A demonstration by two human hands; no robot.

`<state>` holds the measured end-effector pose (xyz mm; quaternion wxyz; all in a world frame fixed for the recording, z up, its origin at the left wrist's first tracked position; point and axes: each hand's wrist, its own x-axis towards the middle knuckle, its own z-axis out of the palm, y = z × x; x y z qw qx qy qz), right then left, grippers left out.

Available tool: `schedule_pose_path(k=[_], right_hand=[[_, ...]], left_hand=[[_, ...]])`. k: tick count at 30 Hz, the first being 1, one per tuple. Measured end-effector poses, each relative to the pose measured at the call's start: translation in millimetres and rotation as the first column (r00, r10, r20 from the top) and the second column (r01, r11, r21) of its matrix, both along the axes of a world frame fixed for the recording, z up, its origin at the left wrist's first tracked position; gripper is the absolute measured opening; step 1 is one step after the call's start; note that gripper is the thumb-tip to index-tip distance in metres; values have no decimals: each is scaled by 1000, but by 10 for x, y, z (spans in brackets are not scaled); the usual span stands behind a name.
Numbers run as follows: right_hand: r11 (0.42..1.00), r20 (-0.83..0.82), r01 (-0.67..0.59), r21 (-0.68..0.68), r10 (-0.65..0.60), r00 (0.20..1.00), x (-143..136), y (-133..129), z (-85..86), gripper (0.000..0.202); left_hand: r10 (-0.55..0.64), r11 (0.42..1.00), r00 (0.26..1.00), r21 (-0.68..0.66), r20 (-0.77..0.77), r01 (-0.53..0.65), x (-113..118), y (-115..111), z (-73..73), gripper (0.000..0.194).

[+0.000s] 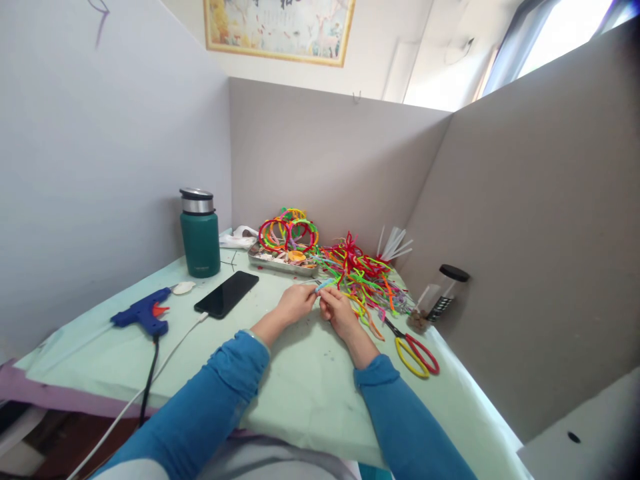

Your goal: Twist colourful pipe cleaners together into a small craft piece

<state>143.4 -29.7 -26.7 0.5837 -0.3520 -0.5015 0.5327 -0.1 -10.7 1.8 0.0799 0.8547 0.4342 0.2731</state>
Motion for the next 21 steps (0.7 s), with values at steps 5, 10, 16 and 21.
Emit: schedule_pose_path(k=[5,10,16,21], right_hand=[[1000,26,9,-5,-9,1000,-5,6,-6,27],[1000,54,28,-9,-28,998,-7,19,-23,32],[999,60,33,-11,-32,998,-1,37,-37,34],[997,60,51,-52,-48,997,3,50,-44,35]], left_hand=[[40,999,999,-14,8,-40,9,-5,12,35],[38,999,999,-20,3,-38,16,2,14,38],[6,1000,1000,-9,10,-6,6,3,4,45],[4,1000,1000,-5,-4,-4,6,-1,5,49]])
